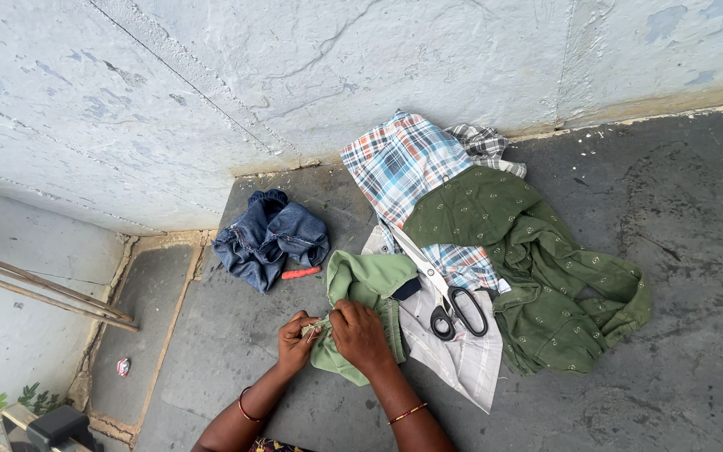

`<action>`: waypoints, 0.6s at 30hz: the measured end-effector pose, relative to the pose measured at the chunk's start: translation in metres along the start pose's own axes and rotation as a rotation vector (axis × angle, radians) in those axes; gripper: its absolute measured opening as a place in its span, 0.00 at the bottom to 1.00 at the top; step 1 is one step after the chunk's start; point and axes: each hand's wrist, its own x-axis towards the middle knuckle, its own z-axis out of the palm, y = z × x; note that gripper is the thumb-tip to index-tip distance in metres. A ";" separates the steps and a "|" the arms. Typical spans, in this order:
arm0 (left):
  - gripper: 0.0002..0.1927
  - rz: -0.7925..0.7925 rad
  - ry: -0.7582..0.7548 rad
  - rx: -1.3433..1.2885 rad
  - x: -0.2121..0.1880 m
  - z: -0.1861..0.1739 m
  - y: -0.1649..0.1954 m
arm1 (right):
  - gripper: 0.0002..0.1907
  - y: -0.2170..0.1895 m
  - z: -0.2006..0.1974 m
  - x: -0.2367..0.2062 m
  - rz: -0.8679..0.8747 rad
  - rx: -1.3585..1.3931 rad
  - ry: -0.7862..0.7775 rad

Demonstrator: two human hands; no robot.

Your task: The person sits on an outdoor stair landing with clothes spread on the step, cuts loose thread from a green garment using scissors, and hand-sews the garment with a needle and thread, pulling stitches through the fabric.

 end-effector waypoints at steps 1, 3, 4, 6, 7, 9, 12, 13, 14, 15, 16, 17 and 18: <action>0.08 0.002 0.000 0.011 0.000 0.000 0.000 | 0.09 0.000 -0.002 0.000 0.009 0.006 -0.016; 0.08 0.044 -0.013 0.066 0.000 0.000 0.001 | 0.11 -0.001 -0.004 0.002 0.010 0.015 -0.028; 0.08 0.066 -0.018 0.094 0.000 0.000 0.001 | 0.13 -0.002 -0.005 0.001 -0.002 0.018 -0.024; 0.08 0.077 -0.025 0.097 -0.001 0.000 0.002 | 0.15 -0.003 -0.007 0.002 -0.017 0.026 -0.032; 0.08 0.082 -0.028 0.099 -0.001 0.000 0.002 | 0.14 -0.004 -0.007 0.002 -0.016 0.033 -0.043; 0.08 0.076 -0.032 0.094 -0.001 0.001 0.003 | 0.11 -0.006 -0.006 0.002 -0.007 0.040 -0.056; 0.09 0.049 -0.046 0.063 -0.001 0.000 0.004 | 0.07 -0.005 -0.003 0.002 0.006 0.042 -0.055; 0.09 0.035 -0.052 0.048 -0.001 0.000 0.005 | 0.07 -0.004 -0.002 0.001 0.004 0.041 -0.052; 0.10 0.040 -0.078 0.007 -0.001 -0.001 0.005 | 0.07 -0.004 -0.002 0.001 0.003 0.041 -0.048; 0.10 0.046 -0.103 -0.033 0.000 -0.002 0.006 | 0.07 -0.004 -0.002 0.001 -0.002 0.031 -0.035; 0.11 0.051 -0.128 -0.074 0.000 -0.003 0.006 | 0.06 -0.004 -0.002 0.000 -0.007 0.022 -0.021; 0.11 0.047 -0.124 -0.120 0.000 -0.003 0.007 | 0.06 -0.004 -0.002 0.000 -0.012 0.013 -0.007; 0.11 0.044 -0.120 -0.165 0.001 -0.004 0.006 | 0.06 -0.004 -0.002 0.000 -0.017 0.012 -0.018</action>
